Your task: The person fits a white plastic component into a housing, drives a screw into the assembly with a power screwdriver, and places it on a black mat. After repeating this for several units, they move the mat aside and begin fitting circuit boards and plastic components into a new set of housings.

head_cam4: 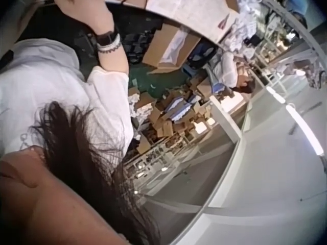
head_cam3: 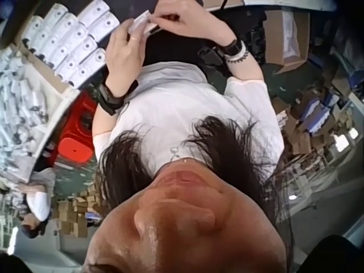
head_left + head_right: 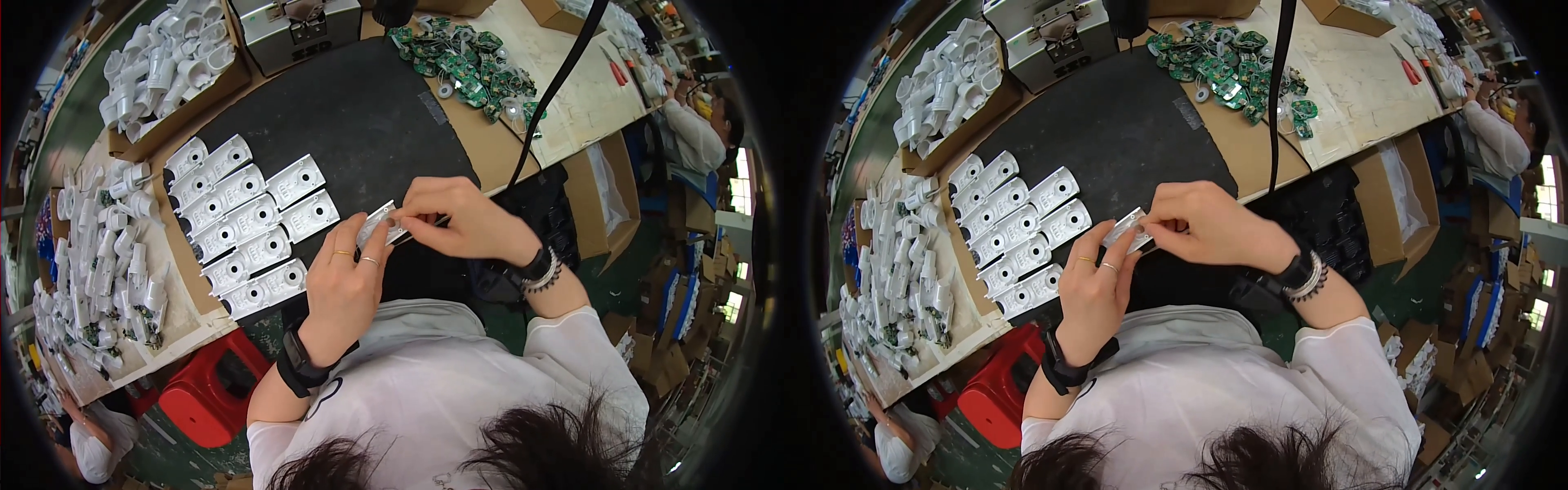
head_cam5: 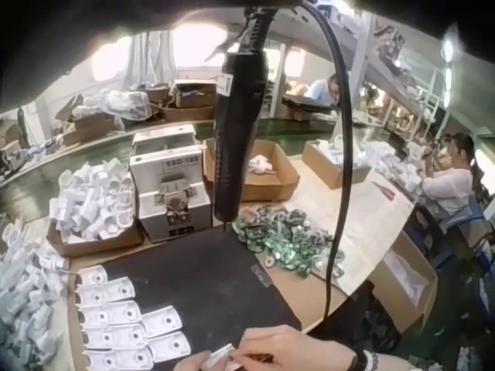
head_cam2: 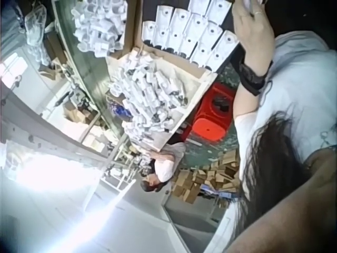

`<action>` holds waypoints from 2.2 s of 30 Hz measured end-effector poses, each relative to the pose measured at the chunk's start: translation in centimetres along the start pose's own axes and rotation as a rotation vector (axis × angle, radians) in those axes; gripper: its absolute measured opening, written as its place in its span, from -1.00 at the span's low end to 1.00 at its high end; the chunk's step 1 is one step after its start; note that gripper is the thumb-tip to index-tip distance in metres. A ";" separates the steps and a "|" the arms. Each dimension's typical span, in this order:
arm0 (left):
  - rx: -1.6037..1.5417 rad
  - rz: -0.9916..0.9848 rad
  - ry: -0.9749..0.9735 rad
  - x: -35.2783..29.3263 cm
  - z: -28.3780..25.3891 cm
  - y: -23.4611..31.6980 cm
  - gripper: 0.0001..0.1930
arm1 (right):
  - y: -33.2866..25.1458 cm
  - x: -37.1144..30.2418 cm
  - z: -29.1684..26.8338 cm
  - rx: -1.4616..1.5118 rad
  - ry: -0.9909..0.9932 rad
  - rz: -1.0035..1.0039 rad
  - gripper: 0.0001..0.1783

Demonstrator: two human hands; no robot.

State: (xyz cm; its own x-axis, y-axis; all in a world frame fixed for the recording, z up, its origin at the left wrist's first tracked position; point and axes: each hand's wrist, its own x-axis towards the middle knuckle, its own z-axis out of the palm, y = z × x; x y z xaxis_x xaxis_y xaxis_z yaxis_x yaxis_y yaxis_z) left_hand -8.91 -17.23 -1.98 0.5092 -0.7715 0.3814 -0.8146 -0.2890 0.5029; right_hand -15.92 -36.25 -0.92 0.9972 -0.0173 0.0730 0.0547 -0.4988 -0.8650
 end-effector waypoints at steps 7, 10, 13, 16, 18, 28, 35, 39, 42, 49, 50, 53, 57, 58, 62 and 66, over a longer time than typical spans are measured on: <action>-0.032 0.061 -0.063 0.7 -0.4 -0.6 -0.68 | 1.4 2.7 -2.7 0.008 -0.291 -0.142 -0.90; -0.024 0.051 -0.059 0.6 -0.4 -0.4 -0.68 | 1.6 2.9 -2.6 -0.034 -0.292 -0.220 -0.90; -0.018 0.051 -0.054 0.5 -0.4 -0.5 -0.69 | 1.5 3.0 -2.6 -0.081 -0.276 -0.276 -0.90; -0.014 0.066 -0.048 0.5 -0.4 -0.6 -0.70 | 0.9 3.7 -2.8 -0.219 -0.317 -0.362 -0.90; -0.005 0.072 -0.055 0.5 -0.4 -0.7 -0.71 | 0.5 3.9 -2.7 -0.231 -0.339 -0.326 -0.89; -0.025 0.065 -0.009 0.1 0.0 -0.5 -0.71 | -0.1 3.1 -2.8 -0.091 -0.393 0.140 -0.87; -0.158 0.132 0.154 -0.7 -1.1 0.4 -0.68 | -1.4 0.8 -1.6 0.653 -0.326 0.402 -0.80; -0.138 0.192 0.181 -0.6 -1.7 0.2 -0.66 | -1.9 0.6 -1.3 0.804 -0.305 0.360 -0.77; -0.138 0.180 0.173 -0.4 -2.3 0.1 -0.65 | -2.2 0.7 -1.1 0.810 -0.289 0.336 -0.78; -0.143 0.188 0.129 0.3 -2.1 0.1 -0.66 | -1.4 0.7 -0.8 0.730 -0.237 0.309 -0.81; -0.141 0.181 0.115 0.3 -2.1 0.3 -0.67 | -1.3 0.6 -0.6 0.740 -0.216 0.311 -0.81; -0.117 0.195 0.095 1.7 -1.4 0.8 -0.68 | -1.0 0.0 -1.6 0.720 -0.139 0.312 -0.81; -0.012 0.169 0.041 3.7 0.0 1.3 -0.68 | -1.3 -1.3 -3.8 -0.046 0.203 -0.014 -0.78; 0.023 0.146 0.016 4.0 0.4 1.3 -0.68 | -1.6 -2.3 -5.0 -0.283 0.279 -0.190 -0.74; 0.028 0.085 0.003 5.4 1.9 1.9 -0.79 | 1.5 -4.3 -9.8 -0.581 0.550 -0.446 -0.64; 0.006 0.073 0.023 6.3 3.4 2.0 -0.83 | 4.2 -1.4 -13.2 -0.407 0.775 -0.068 -0.59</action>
State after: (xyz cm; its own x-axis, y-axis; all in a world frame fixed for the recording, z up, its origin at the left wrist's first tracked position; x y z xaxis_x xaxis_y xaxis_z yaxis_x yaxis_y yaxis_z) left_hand -8.29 -24.57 -1.21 0.4543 -0.7775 0.4348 -0.8515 -0.2354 0.4686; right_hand -17.72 -49.76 1.87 0.6685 -0.4867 0.5623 -0.0575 -0.7877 -0.6134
